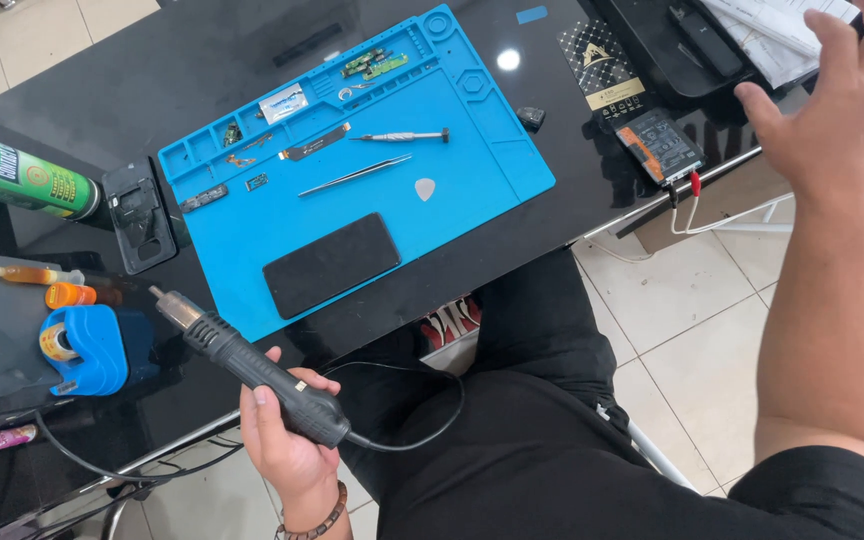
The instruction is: Using a heat gun to soften adhesive on a smartphone screen for disassembly while checking another device.
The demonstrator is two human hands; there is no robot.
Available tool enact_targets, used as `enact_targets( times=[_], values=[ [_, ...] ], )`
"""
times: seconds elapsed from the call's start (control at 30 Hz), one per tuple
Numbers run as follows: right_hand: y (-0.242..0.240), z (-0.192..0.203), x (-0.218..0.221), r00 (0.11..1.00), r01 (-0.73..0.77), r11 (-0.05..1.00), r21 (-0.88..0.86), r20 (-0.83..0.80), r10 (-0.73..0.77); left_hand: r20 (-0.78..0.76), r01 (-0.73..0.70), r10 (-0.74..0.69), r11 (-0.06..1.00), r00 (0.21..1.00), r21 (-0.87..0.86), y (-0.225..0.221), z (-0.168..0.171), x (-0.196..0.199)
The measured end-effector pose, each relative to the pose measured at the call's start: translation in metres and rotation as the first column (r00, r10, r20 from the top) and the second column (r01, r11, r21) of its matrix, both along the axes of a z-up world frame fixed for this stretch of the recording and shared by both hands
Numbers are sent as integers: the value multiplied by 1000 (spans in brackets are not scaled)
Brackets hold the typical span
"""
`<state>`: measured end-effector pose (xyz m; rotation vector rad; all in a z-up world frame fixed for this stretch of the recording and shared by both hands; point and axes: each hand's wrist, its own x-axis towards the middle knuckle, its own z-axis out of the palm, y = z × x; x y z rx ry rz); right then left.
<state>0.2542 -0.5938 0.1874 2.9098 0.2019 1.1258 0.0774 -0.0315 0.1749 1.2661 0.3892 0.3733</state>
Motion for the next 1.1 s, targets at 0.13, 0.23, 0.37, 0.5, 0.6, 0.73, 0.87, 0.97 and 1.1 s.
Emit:
enact_targets(
  times=[0.13, 0.23, 0.37, 0.5, 0.6, 0.73, 0.87, 0.97, 1.1],
  values=[
    [-33, -19, 15, 983, -72, 997, 7, -168, 72, -14, -19, 19, 1000, 1000, -2, 0, -3, 2],
    [-56, -38, 22, 996, -39, 982, -186, -92, 22, -5, -15, 15, 1000, 1000, -9, -1, -5, 2],
    [-58, -39, 25, 999, -43, 974, -222, -38, 36, -31, -13, 12, 1000, 999, -4, 1, -7, 1],
    [-51, -36, 28, 999, 40, 922, -385, 15, -37, -38, -23, 23, 1000, 999, -6, 3, -9, 2],
    [-55, -42, 33, 994, 88, 862, -500, 96, -45, -32, -25, 24, 999, 999, -26, 2, -7, 3],
    [-41, -32, 28, 982, 184, 783, -594, 141, -124, -28, -33, 32, 999, 999, -26, 2, -9, 4],
    [-35, -27, 26, 962, 272, 702, -658, 189, -195, 6, -3, 3, 998, 1000, -60, 3, -12, 4],
    [-39, -25, 31, 980, 177, 791, -586, 183, -83, 32, 23, -21, 999, 999, -48, 5, -16, 4],
    [-25, -9, 24, 984, 173, 788, -591, 145, -107, 45, 40, -38, 998, 998, -52, 6, -20, 5]
  ],
)
